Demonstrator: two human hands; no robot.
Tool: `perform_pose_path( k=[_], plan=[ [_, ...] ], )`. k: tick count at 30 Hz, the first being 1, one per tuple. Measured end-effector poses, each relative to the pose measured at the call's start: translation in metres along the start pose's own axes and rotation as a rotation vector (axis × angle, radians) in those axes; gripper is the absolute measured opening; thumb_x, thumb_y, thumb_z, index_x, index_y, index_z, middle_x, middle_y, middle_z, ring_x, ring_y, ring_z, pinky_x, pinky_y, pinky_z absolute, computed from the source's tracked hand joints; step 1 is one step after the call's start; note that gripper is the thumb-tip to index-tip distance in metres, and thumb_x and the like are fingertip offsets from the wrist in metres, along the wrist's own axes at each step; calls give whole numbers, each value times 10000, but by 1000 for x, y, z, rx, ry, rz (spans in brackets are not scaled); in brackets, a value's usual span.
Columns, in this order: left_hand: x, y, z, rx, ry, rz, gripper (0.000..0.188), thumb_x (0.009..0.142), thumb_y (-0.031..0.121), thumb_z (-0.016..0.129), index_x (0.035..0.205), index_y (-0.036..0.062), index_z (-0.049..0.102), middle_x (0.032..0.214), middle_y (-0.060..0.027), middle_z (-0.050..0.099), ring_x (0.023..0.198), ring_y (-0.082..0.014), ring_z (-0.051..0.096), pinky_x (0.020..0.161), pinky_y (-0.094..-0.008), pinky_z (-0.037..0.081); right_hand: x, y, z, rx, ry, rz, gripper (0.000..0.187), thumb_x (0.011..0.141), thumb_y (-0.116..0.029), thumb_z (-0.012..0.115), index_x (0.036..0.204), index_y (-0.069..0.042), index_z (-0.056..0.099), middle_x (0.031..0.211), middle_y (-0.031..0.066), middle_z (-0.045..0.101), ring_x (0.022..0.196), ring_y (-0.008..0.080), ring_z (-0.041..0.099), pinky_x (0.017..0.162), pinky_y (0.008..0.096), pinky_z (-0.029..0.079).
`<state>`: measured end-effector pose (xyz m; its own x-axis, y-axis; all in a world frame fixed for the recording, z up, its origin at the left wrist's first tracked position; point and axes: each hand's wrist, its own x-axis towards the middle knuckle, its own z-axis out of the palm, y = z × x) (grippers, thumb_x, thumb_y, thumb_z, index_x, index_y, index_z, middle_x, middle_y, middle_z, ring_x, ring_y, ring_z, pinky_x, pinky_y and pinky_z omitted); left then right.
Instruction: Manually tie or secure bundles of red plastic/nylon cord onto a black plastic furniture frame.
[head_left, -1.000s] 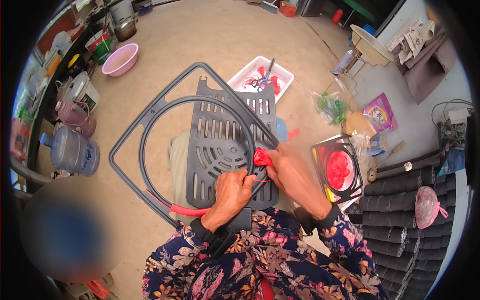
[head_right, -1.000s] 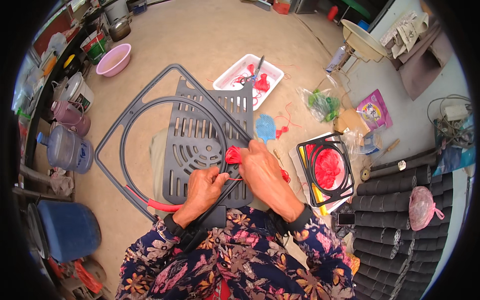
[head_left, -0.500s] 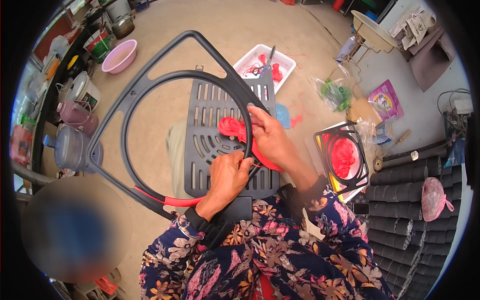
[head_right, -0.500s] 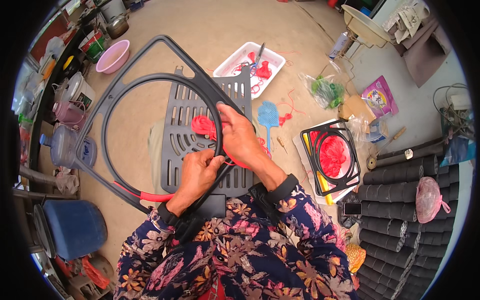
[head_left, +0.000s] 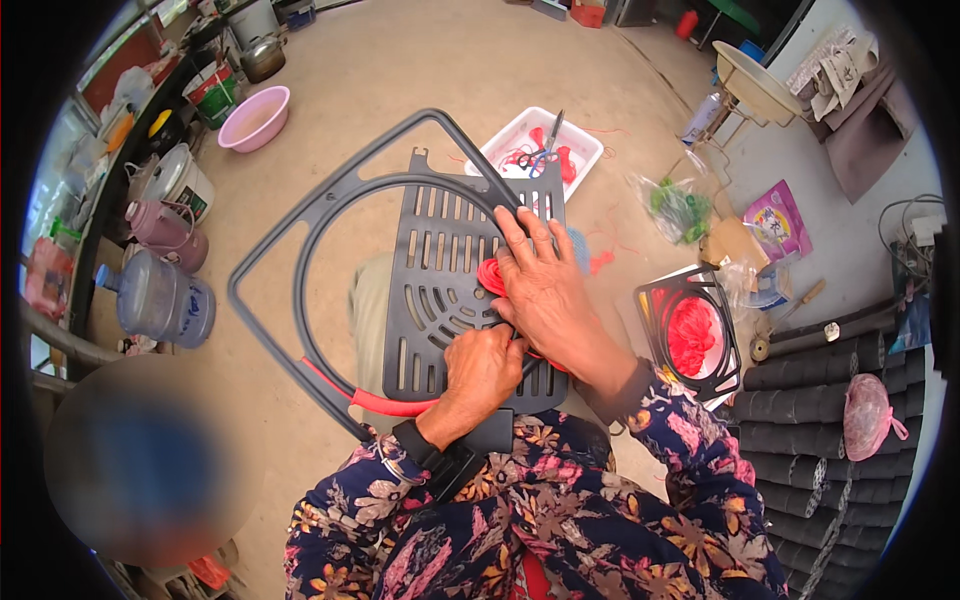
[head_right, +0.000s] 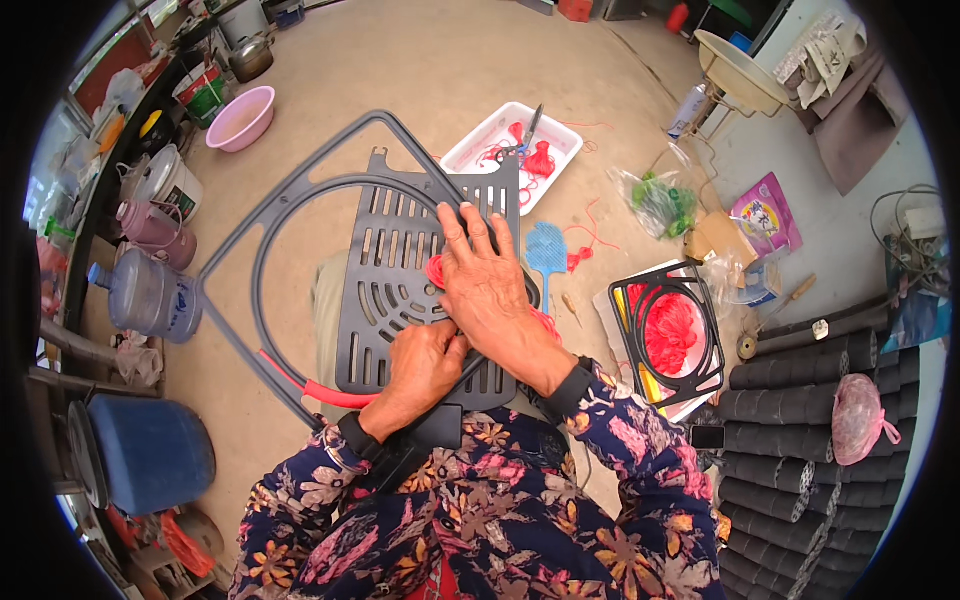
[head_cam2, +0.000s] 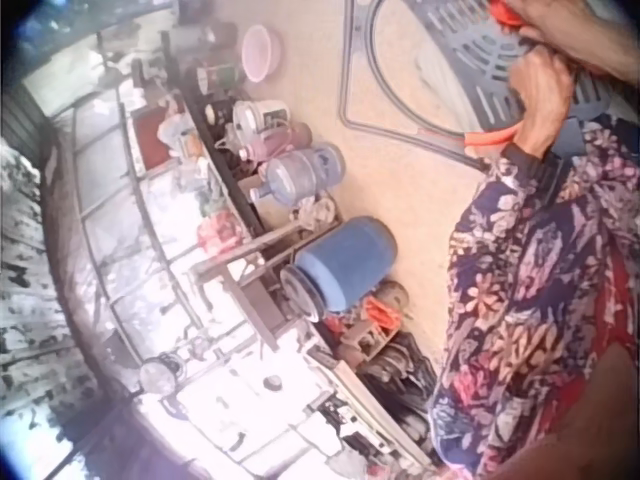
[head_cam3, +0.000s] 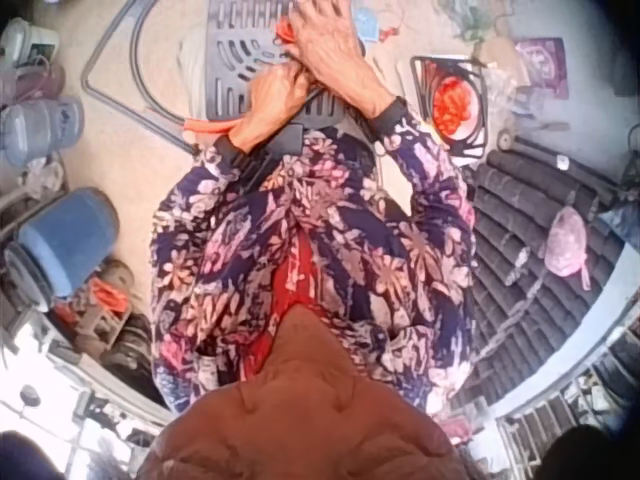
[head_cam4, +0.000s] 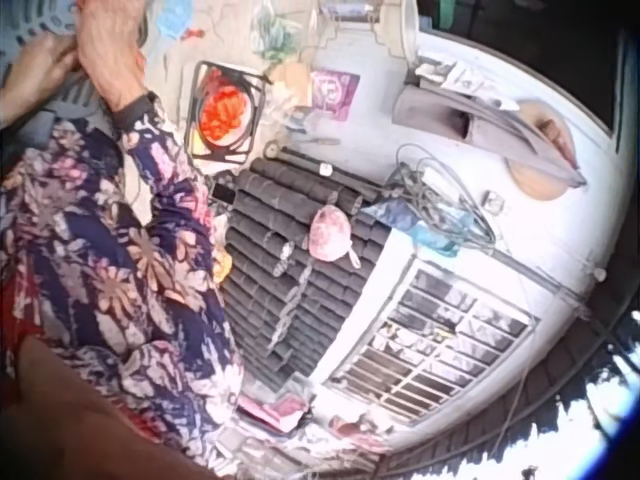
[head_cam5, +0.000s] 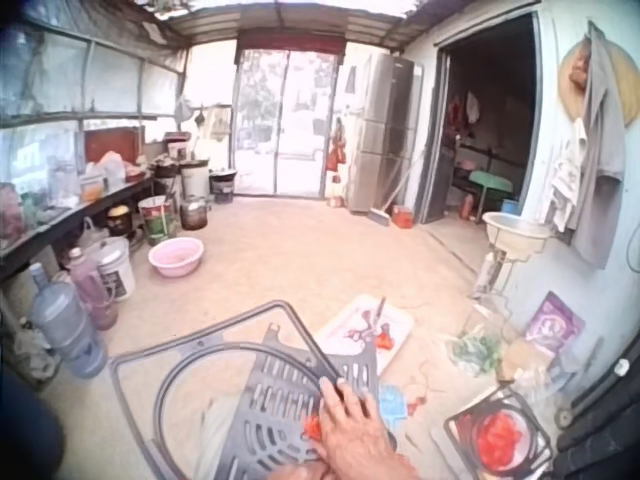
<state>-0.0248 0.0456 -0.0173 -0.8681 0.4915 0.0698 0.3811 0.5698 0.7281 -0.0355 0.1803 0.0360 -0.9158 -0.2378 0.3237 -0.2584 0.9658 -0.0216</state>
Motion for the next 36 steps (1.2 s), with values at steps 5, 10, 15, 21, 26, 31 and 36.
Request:
perform_pose_path(
  k=[5,10,15,21,26,31,36],
  plan=[
    [-3,-4,5,-21,-48,-14,231,817,217,611,745,4,663,660,-247,609,661,-437,611,609,-528,463,2,2,12,-79,-130,6,375,696,-225,757,930,48,653,1427,208,407,1314,371,360,1085,506,279],
    [-1,-3,2,-28,-62,0,189,813,185,605,776,13,675,694,-235,616,709,-435,610,591,-488,450,5,-6,11,413,281,-63,246,790,-104,688,1029,-71,638,1258,165,554,1155,319,526,978,440,398],
    [-5,-19,19,-146,-36,3,163,810,165,649,821,2,658,694,-184,641,616,-344,619,565,-448,437,31,-33,-22,1304,273,187,204,939,-238,594,1026,-53,587,718,60,595,613,136,599,571,322,496],
    [2,-24,4,-314,-79,-147,312,852,195,658,621,8,562,529,-81,558,471,-204,468,487,-399,378,-54,45,-119,2420,149,260,316,1004,-368,403,1105,-82,491,609,19,468,428,136,484,372,326,443],
    [4,-24,-2,-837,-54,-350,270,840,162,704,650,3,598,545,66,449,524,-25,354,455,-255,272,-198,141,-146,2166,94,356,230,992,-263,402,1003,-33,417,576,75,470,417,193,477,376,350,440],
    [4,-15,-3,-1032,-46,-401,137,911,116,653,870,-9,690,717,31,620,622,-28,534,546,-198,419,-264,128,-124,2001,388,1028,249,994,-289,419,907,-62,471,546,12,416,392,115,399,360,273,393],
    [6,-23,-9,-1135,-185,-434,134,915,117,645,882,-6,687,733,17,635,641,-33,559,564,-189,428,-270,144,-80,1841,299,1236,373,976,-354,480,706,-99,460,507,-16,402,367,100,389,344,249,353]
  ],
)
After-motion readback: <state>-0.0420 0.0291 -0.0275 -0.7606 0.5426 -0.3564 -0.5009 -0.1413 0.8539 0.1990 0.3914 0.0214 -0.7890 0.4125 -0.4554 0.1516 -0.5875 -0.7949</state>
